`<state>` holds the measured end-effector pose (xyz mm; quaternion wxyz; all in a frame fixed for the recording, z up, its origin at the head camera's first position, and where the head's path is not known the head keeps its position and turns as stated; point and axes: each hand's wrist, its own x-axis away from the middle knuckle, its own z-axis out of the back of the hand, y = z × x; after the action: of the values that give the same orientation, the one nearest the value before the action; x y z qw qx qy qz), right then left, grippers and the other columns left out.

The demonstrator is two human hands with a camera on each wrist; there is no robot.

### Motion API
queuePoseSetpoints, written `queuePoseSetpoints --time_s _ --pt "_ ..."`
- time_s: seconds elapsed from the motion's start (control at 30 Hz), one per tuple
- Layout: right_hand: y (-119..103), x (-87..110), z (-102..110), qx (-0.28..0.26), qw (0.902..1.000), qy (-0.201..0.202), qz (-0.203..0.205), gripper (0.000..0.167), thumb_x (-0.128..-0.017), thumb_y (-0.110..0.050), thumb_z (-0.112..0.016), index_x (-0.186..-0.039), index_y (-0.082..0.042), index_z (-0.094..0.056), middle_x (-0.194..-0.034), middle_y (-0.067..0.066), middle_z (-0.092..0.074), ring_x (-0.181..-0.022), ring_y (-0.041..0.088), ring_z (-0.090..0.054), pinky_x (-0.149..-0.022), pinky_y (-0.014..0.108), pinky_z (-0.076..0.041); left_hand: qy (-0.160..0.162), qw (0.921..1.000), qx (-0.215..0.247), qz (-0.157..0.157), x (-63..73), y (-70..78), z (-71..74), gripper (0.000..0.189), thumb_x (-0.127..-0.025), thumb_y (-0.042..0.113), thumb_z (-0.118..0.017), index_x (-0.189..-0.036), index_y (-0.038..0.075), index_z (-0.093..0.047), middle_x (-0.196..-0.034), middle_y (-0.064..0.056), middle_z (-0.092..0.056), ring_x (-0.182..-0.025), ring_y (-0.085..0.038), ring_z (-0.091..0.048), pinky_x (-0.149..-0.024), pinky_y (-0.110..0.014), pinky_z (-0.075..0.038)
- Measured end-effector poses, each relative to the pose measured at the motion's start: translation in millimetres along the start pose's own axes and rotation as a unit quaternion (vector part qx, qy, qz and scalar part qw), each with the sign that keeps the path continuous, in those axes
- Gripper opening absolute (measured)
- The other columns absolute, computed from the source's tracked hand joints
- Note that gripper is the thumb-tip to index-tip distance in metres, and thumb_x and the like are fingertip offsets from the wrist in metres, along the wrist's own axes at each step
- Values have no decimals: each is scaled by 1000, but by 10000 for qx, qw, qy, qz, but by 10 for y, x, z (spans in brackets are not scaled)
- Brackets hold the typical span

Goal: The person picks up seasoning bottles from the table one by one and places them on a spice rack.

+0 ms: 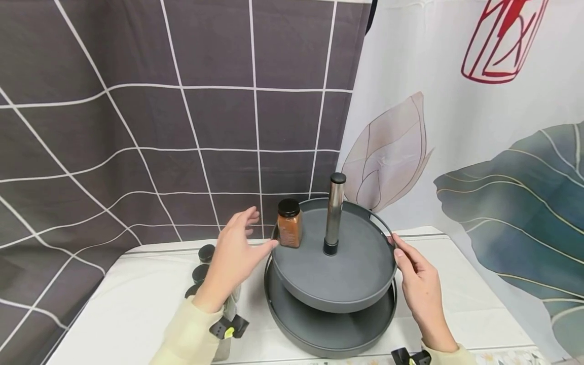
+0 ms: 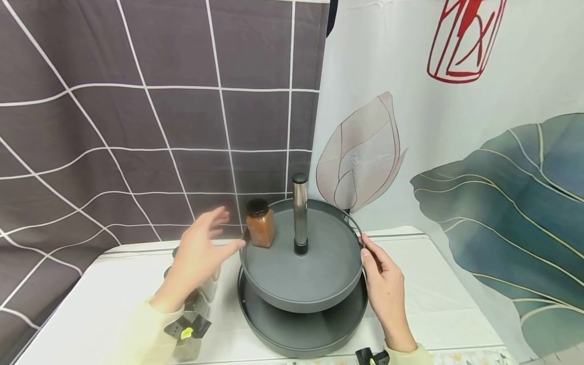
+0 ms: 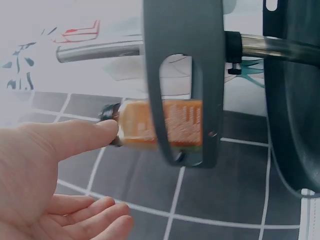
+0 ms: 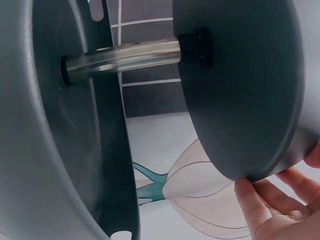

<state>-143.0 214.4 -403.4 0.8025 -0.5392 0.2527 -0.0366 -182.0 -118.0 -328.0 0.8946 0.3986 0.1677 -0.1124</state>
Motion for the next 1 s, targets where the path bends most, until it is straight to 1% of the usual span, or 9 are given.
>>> queuePoseSetpoints --time_s 0.13,0.27,0.4,0.47,0.53,0.7,0.77,0.87,1.0 --pt "1 5 -8 2 10000 -20 18 36 -107 -21 -51 -139 -9 -61 -131 7 -67 -116 -8 -57 -94 7 -44 171 9998 -56 -2 138 -35 174 79 -78 20 -87 -143 -2 -49 -137 -13 -59 -117 -32 -63 -97 -44 -54" --pt "-2 11 -6 -11 10000 -34 -1 36 -107 -21 -52 -139 -9 -61 -131 7 -67 -116 -7 -58 -94 7 -44 358 9991 -231 12 270 -50 319 78 -78 21 -88 -142 -3 -50 -134 -14 -61 -111 -36 -66 -97 -47 -54" --pt "-6 14 0 -22 10000 -38 -13 36 -106 -21 -52 -139 -10 -60 -131 7 -67 -116 -6 -58 -95 7 -44 567 9978 -354 -32 405 -77 419 75 -78 21 -88 -139 -4 -52 -131 -13 -62 -106 -36 -69 -95 -47 -54" --pt "-7 14 -1 -26 10000 -41 -14 36 -106 -21 -52 -139 -9 -60 -132 7 -66 -117 -6 -57 -95 7 -44 696 9968 -395 -70 472 -110 454 74 -77 19 -89 -138 -4 -53 -128 -14 -64 -105 -35 -69 -93 -45 -55" --pt "-7 18 -4 -25 10000 -43 -10 36 -106 -21 -52 -139 -9 -60 -132 8 -66 -117 -6 -58 -95 7 -44 790 9957 -476 -45 550 -159 494 73 -76 18 -89 -137 -4 -54 -127 -14 -65 -104 -35 -69 -92 -44 -56" --pt "-12 21 -1 -26 10000 -29 -10 36 -106 -20 -52 -139 -8 -60 -132 9 -66 -116 -6 -58 -95 7 -44 734 9949 -679 153 728 -287 593 73 -78 21 -88 -139 -1 -54 -129 -15 -64 -104 -39 -69 -92 -53 -53" --pt "-17 21 3 -29 10000 -20 -12 36 -106 -20 -52 -139 -7 -61 -132 9 -66 -116 -7 -57 -94 7 -44 708 9945 -744 201 792 -334 621 73 -79 22 -87 -139 0 -54 -129 -16 -63 -104 -40 -68 -91 -54 -52" --pt "-23 19 5 -30 10000 -35 -14 36 -106 -20 -52 -139 -7 -60 -133 9 -65 -116 -7 -57 -94 7 -44 723 9927 -935 238 894 -404 636 72 -79 24 -87 -139 2 -54 -128 -14 -64 -103 -37 -69 -90 -51 -53" --pt "-27 13 1 -22 10000 -66 9 36 -107 -21 -51 -139 -9 -60 -134 9 -65 -118 -6 -57 -95 7 -44 655 9920 -1051 234 1005 -488 621 72 -80 24 -86 -139 1 -54 -127 -14 -64 -100 -37 -70 -86 -51 -54"
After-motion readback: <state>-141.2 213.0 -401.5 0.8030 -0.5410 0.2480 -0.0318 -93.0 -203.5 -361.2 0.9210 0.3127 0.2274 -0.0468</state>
